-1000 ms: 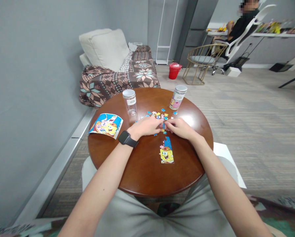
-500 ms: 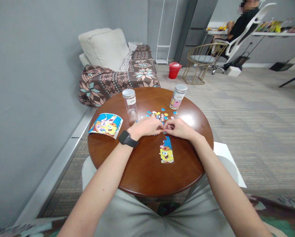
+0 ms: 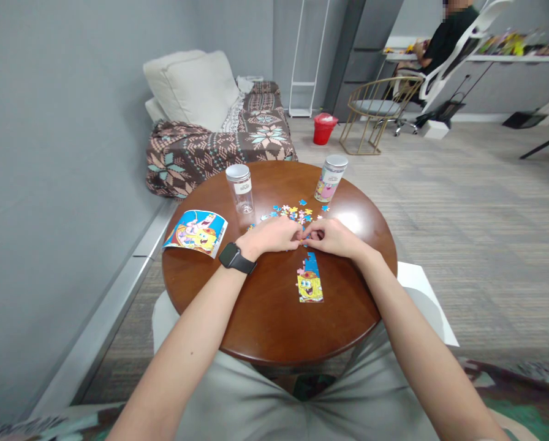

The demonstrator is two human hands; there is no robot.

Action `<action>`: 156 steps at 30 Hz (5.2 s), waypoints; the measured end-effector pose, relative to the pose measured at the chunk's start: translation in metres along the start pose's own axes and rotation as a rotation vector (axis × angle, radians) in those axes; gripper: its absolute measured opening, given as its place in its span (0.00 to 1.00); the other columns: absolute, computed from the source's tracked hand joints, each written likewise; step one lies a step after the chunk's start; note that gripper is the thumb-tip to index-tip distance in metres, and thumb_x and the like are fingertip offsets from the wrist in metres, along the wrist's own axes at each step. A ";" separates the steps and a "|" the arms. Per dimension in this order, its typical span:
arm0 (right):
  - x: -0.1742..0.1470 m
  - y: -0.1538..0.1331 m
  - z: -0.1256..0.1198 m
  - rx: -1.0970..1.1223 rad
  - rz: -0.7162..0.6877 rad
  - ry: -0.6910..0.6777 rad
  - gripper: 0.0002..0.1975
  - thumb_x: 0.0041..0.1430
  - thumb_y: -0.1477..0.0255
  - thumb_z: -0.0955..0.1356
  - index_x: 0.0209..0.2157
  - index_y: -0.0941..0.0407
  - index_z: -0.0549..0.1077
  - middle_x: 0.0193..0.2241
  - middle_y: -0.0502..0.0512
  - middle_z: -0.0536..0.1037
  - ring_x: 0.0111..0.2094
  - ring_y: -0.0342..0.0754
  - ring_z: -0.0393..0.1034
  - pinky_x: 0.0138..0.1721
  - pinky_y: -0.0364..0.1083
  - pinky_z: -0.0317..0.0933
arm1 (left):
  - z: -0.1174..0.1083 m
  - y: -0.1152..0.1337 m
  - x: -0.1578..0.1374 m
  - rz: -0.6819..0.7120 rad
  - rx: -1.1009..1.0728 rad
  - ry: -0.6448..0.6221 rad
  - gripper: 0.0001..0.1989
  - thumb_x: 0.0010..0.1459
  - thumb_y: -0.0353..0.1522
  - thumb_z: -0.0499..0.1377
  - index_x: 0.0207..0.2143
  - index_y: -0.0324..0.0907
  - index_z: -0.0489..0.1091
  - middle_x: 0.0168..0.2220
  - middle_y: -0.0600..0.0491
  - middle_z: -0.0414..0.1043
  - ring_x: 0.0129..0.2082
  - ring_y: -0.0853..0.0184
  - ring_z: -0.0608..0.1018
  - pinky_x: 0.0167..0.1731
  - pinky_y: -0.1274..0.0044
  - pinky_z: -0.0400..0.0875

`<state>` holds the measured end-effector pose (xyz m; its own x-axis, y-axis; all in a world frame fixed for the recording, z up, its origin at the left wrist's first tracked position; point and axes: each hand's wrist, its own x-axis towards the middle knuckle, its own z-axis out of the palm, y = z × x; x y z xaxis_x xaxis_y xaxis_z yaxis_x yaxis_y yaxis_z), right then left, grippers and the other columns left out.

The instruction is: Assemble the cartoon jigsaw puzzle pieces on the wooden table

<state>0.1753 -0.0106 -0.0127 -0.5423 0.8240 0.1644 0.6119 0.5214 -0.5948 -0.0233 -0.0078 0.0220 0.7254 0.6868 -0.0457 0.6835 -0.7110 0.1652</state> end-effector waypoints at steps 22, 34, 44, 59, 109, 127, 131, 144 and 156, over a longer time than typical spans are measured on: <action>-0.002 -0.006 -0.001 -0.001 -0.002 -0.090 0.08 0.53 0.69 0.68 0.34 0.57 0.76 0.19 0.46 0.68 0.21 0.40 0.58 0.26 0.41 0.50 | 0.001 -0.002 0.000 -0.005 -0.063 -0.040 0.09 0.55 0.36 0.55 0.31 0.44 0.73 0.30 0.52 0.76 0.31 0.65 0.76 0.27 0.77 0.62; 0.000 -0.004 0.000 -0.018 -0.055 -0.023 0.07 0.53 0.69 0.68 0.33 0.57 0.76 0.21 0.48 0.68 0.23 0.41 0.59 0.29 0.42 0.52 | 0.001 -0.004 -0.001 -0.027 -0.036 -0.014 0.10 0.56 0.36 0.54 0.36 0.45 0.72 0.32 0.52 0.76 0.33 0.63 0.76 0.29 0.76 0.64; 0.000 -0.006 -0.001 -0.004 -0.029 -0.041 0.06 0.52 0.70 0.69 0.31 0.57 0.74 0.21 0.48 0.68 0.24 0.41 0.59 0.28 0.41 0.52 | 0.000 -0.004 -0.001 0.000 -0.024 -0.023 0.09 0.55 0.34 0.53 0.35 0.44 0.72 0.31 0.52 0.75 0.32 0.63 0.76 0.29 0.76 0.64; 0.001 -0.002 0.002 -0.015 -0.045 -0.019 0.05 0.54 0.69 0.68 0.31 0.57 0.73 0.20 0.46 0.66 0.22 0.40 0.57 0.27 0.41 0.51 | 0.003 -0.005 -0.001 -0.025 -0.015 -0.006 0.11 0.56 0.35 0.53 0.41 0.45 0.70 0.35 0.51 0.75 0.35 0.62 0.77 0.30 0.76 0.65; -0.001 -0.013 -0.001 0.118 -0.054 0.061 0.10 0.49 0.74 0.65 0.21 0.54 0.58 0.26 0.51 0.76 0.28 0.45 0.69 0.32 0.44 0.60 | -0.007 -0.008 -0.006 -0.118 0.117 -0.004 0.12 0.60 0.34 0.49 0.40 0.43 0.71 0.38 0.47 0.77 0.37 0.61 0.77 0.32 0.76 0.65; 0.003 -0.008 -0.003 0.056 -0.153 0.136 0.07 0.50 0.80 0.63 0.27 0.56 0.72 0.29 0.53 0.72 0.29 0.44 0.65 0.32 0.42 0.59 | -0.005 -0.009 -0.006 -0.102 0.107 -0.011 0.11 0.60 0.34 0.49 0.39 0.43 0.70 0.37 0.49 0.76 0.36 0.62 0.77 0.30 0.76 0.63; 0.003 -0.006 -0.004 0.029 -0.144 0.152 0.07 0.52 0.80 0.63 0.27 0.57 0.71 0.28 0.52 0.67 0.27 0.43 0.62 0.31 0.43 0.58 | -0.006 -0.008 -0.006 -0.111 0.085 0.006 0.10 0.59 0.33 0.50 0.40 0.43 0.69 0.36 0.50 0.76 0.35 0.63 0.76 0.31 0.76 0.63; 0.001 -0.008 -0.007 0.132 -0.040 0.053 0.18 0.66 0.65 0.57 0.39 0.57 0.76 0.39 0.57 0.77 0.42 0.51 0.70 0.46 0.49 0.60 | -0.009 -0.009 -0.005 -0.084 0.049 -0.037 0.23 0.59 0.50 0.52 0.28 0.42 0.73 0.26 0.49 0.74 0.29 0.62 0.76 0.28 0.76 0.60; 0.000 -0.005 -0.003 0.103 0.000 0.127 0.09 0.57 0.72 0.63 0.41 0.56 0.67 0.29 0.50 0.73 0.26 0.44 0.63 0.31 0.43 0.58 | -0.009 -0.007 -0.006 -0.090 0.058 -0.032 0.15 0.60 0.40 0.51 0.30 0.43 0.73 0.27 0.50 0.74 0.29 0.63 0.75 0.27 0.76 0.59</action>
<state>0.1737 -0.0123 -0.0075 -0.4610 0.8488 0.2589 0.5457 0.5012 -0.6716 -0.0329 -0.0056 0.0303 0.6621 0.7441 -0.0890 0.7492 -0.6545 0.1019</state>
